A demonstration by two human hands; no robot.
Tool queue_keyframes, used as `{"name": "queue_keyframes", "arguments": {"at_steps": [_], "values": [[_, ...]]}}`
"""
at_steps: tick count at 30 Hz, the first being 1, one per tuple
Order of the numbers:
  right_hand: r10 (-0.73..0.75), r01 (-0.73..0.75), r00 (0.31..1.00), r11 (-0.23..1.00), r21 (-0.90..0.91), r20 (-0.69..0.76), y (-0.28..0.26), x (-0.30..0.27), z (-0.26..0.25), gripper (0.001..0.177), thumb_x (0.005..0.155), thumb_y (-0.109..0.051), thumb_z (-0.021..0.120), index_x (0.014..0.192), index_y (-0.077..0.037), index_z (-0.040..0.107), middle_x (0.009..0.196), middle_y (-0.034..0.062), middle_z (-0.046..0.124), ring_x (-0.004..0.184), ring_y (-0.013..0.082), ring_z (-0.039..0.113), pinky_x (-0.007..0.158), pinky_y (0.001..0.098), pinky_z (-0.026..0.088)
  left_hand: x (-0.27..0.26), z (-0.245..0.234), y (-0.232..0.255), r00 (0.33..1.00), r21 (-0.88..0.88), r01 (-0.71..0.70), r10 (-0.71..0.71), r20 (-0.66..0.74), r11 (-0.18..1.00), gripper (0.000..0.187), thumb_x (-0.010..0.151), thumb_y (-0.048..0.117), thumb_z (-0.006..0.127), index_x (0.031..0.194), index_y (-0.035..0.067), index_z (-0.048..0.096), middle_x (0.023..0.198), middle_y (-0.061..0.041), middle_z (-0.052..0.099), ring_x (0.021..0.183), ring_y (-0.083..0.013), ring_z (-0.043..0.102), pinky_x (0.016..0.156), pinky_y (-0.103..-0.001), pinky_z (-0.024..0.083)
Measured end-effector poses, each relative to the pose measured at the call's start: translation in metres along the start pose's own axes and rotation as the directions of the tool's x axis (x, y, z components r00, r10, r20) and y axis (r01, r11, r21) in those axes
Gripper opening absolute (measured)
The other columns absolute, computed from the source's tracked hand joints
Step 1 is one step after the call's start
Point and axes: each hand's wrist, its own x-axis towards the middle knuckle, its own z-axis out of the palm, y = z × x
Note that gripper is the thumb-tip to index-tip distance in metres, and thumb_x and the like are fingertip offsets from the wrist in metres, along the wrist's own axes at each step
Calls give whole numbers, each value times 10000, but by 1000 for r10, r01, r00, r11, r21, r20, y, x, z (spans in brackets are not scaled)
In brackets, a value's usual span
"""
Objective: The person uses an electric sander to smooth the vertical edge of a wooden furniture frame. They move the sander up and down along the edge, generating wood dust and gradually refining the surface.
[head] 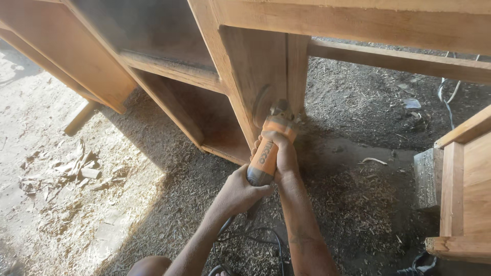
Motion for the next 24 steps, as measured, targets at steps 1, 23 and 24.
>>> {"name": "queue_keyframes", "arguments": {"at_steps": [1, 23, 24], "values": [[-15, 15, 1000, 1000, -5, 10, 1, 0, -2, 320, 786, -258, 710, 965, -19, 596, 760, 113, 633, 602, 198, 651, 579, 374, 592, 1, 1, -2, 1000, 5, -11, 11, 1, 1000, 626, 637, 281, 805, 1189, 26, 655, 982, -131, 775, 865, -195, 765, 825, -346, 625], [35, -36, 996, 999, -14, -82, 31, 15, -39, 315, 757, -250, 702, 950, -17, 615, 752, 121, 639, 588, 202, 647, 582, 379, 588, 16, 18, -36, 997, 30, 43, -45, 63, 999, 572, 664, 295, 771, 1139, -5, 659, 901, -141, 769, 808, -206, 768, 771, -342, 644], [37, -39, 996, 999, -17, -85, 33, 17, -41, 318, 753, -251, 702, 947, -15, 614, 750, 123, 640, 587, 204, 649, 582, 380, 589, 17, 20, -39, 998, 24, 37, -38, 56, 999, 568, 662, 292, 772, 1133, -7, 667, 898, -140, 770, 801, -205, 766, 764, -342, 641]]}}
